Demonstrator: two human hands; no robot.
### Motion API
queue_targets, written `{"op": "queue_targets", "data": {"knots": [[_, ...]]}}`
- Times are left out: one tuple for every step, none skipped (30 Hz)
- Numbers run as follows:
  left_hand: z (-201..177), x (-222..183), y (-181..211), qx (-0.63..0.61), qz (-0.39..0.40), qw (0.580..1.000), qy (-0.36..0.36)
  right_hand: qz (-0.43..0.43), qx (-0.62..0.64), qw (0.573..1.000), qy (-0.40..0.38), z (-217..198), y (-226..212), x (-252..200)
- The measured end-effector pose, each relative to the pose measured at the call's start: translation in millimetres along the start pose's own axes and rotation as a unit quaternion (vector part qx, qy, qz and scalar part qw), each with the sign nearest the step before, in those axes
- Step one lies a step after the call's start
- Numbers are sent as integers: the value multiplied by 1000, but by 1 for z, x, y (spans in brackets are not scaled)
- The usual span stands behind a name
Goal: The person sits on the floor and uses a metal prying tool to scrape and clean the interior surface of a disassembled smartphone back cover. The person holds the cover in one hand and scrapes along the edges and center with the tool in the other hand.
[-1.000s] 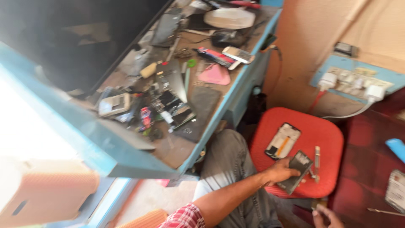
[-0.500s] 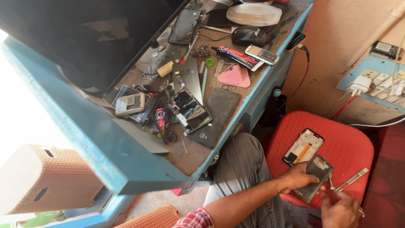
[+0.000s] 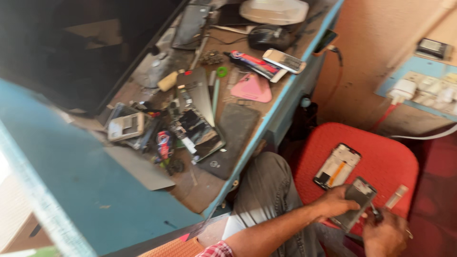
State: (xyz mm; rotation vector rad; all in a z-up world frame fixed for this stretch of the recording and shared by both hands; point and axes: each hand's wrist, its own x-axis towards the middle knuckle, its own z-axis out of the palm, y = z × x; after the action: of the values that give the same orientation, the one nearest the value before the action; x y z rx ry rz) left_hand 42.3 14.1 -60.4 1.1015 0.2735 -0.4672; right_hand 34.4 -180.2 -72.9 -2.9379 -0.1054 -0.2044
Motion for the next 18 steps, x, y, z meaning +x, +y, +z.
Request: {"op": "queue_targets", "data": {"knots": [[0, 2, -3, 4, 12, 1000, -2, -15, 10, 1000, -4, -6, -3, 1], [1, 4, -6, 7, 25, 1000, -5, -15, 12, 1000, 2, -7, -9, 3], [4, 6, -9, -1, 19, 1000, -16, -12, 9, 1000, 7, -12, -9, 6], [1, 8, -9, -9, 14, 1000, -26, -18, 32, 999, 7, -13, -11, 10], [0, 8, -9, -5, 49, 998, -26, -21, 53, 998, 9, -14, -12, 13], [1, 7, -7, -3, 85, 996, -25, -25, 74, 997, 22, -15, -10, 12], [1, 6, -3, -53, 53, 997, -33, -33, 96, 994, 36, -13, -9, 13], [2, 4, 1, -101, 19, 994, -40, -25, 121, 991, 53, -13, -6, 13], [2, 1, 9, -85, 8, 996, -31, -21, 151, 986, 69, -11, -5, 14], [4, -4, 16, -69, -2, 997, -22, 38, 186, 980, 64, -11, -2, 15], [4, -9, 25, -50, -11, 999, -9, 94, 224, 968, 60, -9, -3, 16], [6, -14, 34, -47, -15, 999, -10, 149, 261, 952, 56, -10, -2, 17], [8, -17, 41, -42, -18, 999, -10, 122, 207, 969, 60, -10, -1, 20], [10, -21, 46, -38, -21, 999, -10, 94, 152, 982, 63, -10, -1, 24], [12, -23, 51, -38, -14, 999, -11, 68, 94, 991, 68, -11, -1, 29], [13, -25, 55, -39, -8, 999, -13, 84, 83, 992, 48, -13, -2, 37], [14, -25, 57, -41, 0, 999, -15, 99, 71, 992, 28, -15, -3, 45], [15, -25, 58, -38, -9, 999, -10, 115, 60, 992, 8, -19, -4, 50]]}}
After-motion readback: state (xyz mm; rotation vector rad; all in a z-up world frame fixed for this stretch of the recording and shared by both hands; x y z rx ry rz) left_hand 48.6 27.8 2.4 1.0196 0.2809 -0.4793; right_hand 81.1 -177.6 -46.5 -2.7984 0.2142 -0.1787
